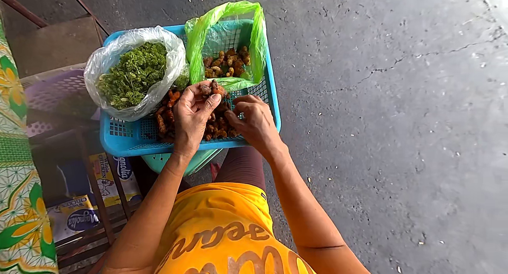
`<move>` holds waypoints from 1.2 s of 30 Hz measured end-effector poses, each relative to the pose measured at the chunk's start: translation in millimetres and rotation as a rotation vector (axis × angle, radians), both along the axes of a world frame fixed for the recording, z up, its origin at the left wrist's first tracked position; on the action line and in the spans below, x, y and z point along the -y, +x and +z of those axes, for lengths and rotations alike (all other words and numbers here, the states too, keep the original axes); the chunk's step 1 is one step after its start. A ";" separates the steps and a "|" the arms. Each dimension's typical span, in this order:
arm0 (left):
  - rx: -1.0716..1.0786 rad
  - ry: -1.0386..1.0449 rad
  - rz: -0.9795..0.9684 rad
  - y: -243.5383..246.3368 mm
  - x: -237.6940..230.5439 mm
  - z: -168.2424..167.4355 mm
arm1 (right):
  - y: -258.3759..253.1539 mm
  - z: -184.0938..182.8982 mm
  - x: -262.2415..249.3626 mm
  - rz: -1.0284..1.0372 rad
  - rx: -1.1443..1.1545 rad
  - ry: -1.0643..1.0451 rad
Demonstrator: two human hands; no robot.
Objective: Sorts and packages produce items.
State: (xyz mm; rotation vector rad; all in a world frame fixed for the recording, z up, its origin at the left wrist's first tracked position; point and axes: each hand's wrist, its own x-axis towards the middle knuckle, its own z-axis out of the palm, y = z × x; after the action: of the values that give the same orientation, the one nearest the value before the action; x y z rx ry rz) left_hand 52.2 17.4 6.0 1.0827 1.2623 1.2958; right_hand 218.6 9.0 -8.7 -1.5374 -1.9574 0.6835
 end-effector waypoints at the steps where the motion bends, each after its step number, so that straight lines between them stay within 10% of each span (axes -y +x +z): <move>1: -0.086 0.041 -0.016 -1.3 -2.2 0.5 | -3.7 1.6 -0.5 0.006 0.091 -0.044; 7: -0.214 0.138 -0.076 -10.5 -12.2 4.2 | -9.9 10.0 -7.4 0.048 0.296 -0.337; 18: -0.519 0.127 -0.146 -12.6 -38.7 25.6 | 1.1 0.4 -9.5 0.139 0.142 -0.222; 23: -0.600 -0.002 -0.316 -0.3 -95.4 38.9 | 10.4 1.4 -6.0 0.064 -0.191 -0.185; 32: -1.548 -0.061 -0.481 -2.7 -96.2 28.9 | 15.3 10.8 -12.8 0.057 -0.707 -0.443; 36: -1.433 0.064 -0.513 -18.8 -83.0 34.6 | 14.1 10.8 -16.1 0.009 -0.797 -0.461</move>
State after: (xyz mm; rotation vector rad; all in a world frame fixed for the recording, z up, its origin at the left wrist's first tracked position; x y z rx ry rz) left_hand 33.4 100.4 40.6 2.3392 1.6795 -0.0086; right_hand 232.7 25.1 2.1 -1.1970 -1.2458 1.5473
